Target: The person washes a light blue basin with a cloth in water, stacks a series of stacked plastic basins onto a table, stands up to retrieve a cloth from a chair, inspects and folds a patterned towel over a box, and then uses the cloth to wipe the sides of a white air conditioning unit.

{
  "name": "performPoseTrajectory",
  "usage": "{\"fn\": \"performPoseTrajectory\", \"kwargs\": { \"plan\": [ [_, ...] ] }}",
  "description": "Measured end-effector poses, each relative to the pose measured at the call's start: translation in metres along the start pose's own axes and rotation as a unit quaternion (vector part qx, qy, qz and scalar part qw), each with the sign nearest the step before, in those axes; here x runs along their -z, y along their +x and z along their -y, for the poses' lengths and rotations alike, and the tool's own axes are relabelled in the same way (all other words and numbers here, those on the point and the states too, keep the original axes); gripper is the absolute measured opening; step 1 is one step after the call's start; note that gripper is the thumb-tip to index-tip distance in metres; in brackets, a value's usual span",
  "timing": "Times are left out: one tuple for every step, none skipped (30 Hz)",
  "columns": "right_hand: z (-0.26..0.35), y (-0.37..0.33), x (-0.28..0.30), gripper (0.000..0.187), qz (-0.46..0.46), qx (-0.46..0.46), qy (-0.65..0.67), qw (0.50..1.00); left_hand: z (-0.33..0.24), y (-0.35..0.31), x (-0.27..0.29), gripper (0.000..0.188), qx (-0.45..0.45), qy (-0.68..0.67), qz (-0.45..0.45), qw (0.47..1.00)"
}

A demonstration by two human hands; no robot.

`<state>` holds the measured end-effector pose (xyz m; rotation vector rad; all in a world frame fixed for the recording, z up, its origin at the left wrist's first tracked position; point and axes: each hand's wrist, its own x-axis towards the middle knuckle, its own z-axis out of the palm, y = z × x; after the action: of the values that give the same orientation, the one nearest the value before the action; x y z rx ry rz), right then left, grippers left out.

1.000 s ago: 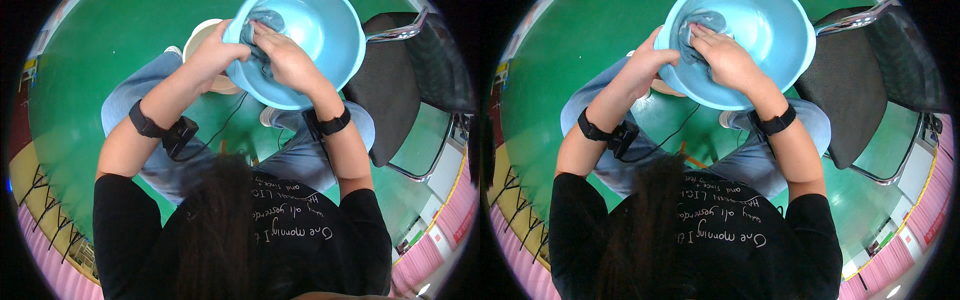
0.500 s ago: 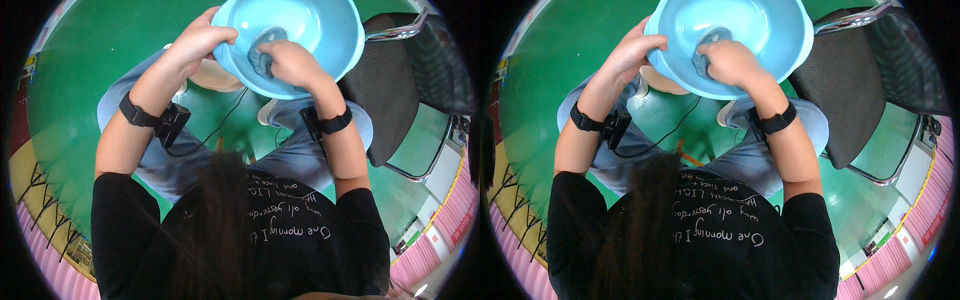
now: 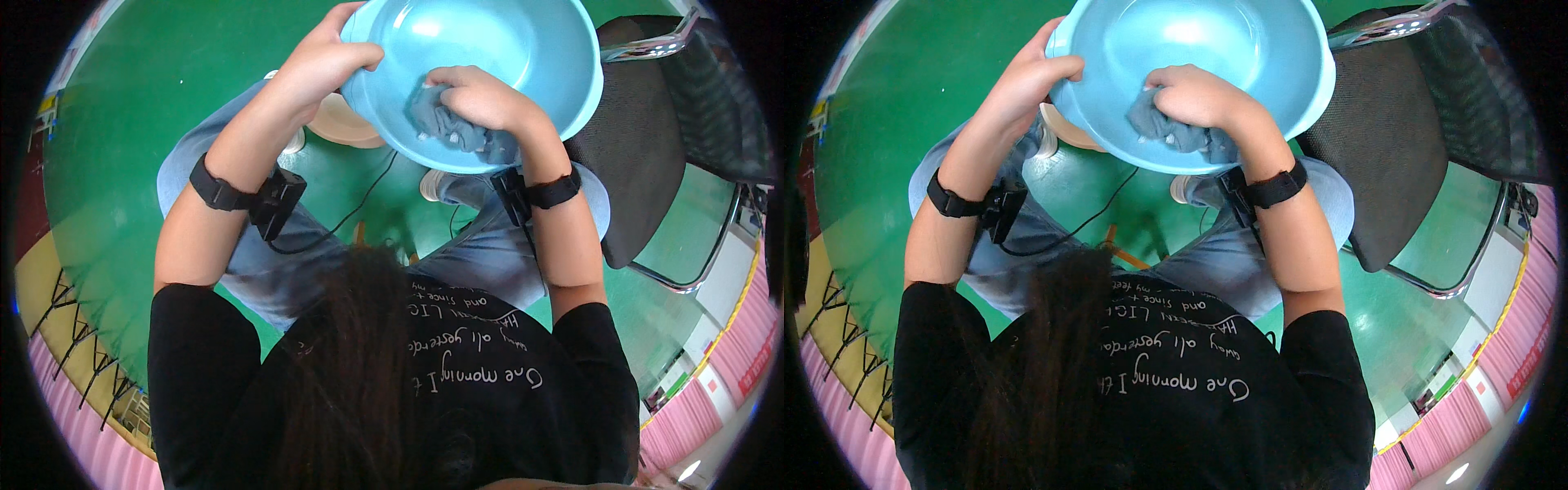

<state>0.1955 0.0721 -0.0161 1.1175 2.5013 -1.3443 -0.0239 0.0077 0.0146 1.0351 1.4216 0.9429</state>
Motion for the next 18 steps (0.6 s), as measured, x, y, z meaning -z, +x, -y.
{"fn": "performPoseTrajectory", "kwargs": {
  "plan": [
    [-0.003, 0.000, -0.001, 0.042, 0.023, 0.023, 0.024, 0.999, 0.000, 0.000, -0.001, 0.071, 0.000, 0.000, 0.001, 1.000],
    [0.001, -0.001, 0.000, 0.042, 0.025, 0.024, 0.024, 0.999, 0.001, -0.001, -0.002, 0.070, -0.001, 0.005, -0.002, 1.000],
    [0.007, -0.004, 0.002, 0.040, 0.031, 0.031, 0.086, 0.995, 0.002, -0.002, -0.002, 0.070, -0.003, 0.010, -0.005, 1.000],
    [0.010, -0.005, 0.003, 0.038, 0.037, 0.039, 0.147, 0.988, 0.003, -0.002, -0.001, 0.070, -0.002, 0.010, -0.007, 1.000],
    [0.009, -0.006, 0.004, 0.038, 0.037, 0.039, 0.146, 0.988, 0.004, 0.001, -0.001, 0.071, -0.008, 0.013, 0.000, 1.000],
    [0.005, -0.006, 0.007, 0.035, 0.035, 0.020, 0.216, 0.976, 0.004, 0.002, 0.000, 0.072, -0.015, 0.017, 0.007, 1.000],
    [0.003, -0.005, 0.009, 0.033, 0.033, 0.001, 0.283, 0.958, 0.003, 0.003, -0.001, 0.072, -0.015, 0.016, 0.006, 1.000],
    [0.002, -0.004, 0.008, 0.033, 0.033, 0.002, 0.282, 0.959, -0.001, 0.006, -0.005, 0.061, -0.008, -0.001, -0.032, 0.999],
    [-0.001, -0.003, 0.006, 0.030, -0.037, 0.054, 0.317, 0.946, -0.004, 0.007, -0.006, 0.051, -0.001, -0.019, -0.069, 0.997],
    [-0.002, -0.003, 0.005, 0.029, -0.107, 0.107, 0.349, 0.925, -0.004, 0.008, -0.007, 0.051, -0.002, -0.019, -0.069, 0.997],
    [0.001, -0.006, 0.010, 0.027, -0.107, 0.088, 0.339, 0.931, -0.004, 0.008, -0.006, 0.062, -0.003, -0.032, -0.077, 0.997],
    [0.004, -0.007, 0.009, 0.027, -0.105, 0.089, 0.338, 0.931, -0.005, 0.007, -0.005, 0.073, -0.004, -0.045, -0.084, 0.995],
    [0.006, -0.007, 0.009, 0.026, -0.129, 0.091, 0.331, 0.930, -0.007, 0.006, -0.003, 0.073, -0.004, -0.045, -0.085, 0.995],
    [0.008, -0.008, 0.008, 0.025, -0.153, 0.092, 0.323, 0.929, -0.014, 0.002, -0.001, 0.072, 0.010, -0.059, -0.085, 0.995],
    [0.011, -0.008, 0.008, 0.024, -0.166, 0.104, 0.304, 0.932, -0.018, 0.000, 0.000, 0.071, 0.024, -0.073, -0.084, 0.994],
    [0.007, -0.005, 0.006, 0.024, -0.166, 0.104, 0.304, 0.932, -0.013, 0.004, 0.000, 0.071, 0.024, -0.073, -0.084, 0.994],
    [0.002, 0.000, 0.004, 0.022, -0.230, 0.182, 0.208, 0.933, -0.007, 0.009, -0.001, 0.071, 0.002, -0.066, -0.106, 0.992],
    [-0.002, 0.003, 0.003, 0.022, -0.290, 0.257, 0.108, 0.916, -0.002, 0.012, -0.001, 0.071, -0.021, -0.059, -0.127, 0.990]
  ]
}}
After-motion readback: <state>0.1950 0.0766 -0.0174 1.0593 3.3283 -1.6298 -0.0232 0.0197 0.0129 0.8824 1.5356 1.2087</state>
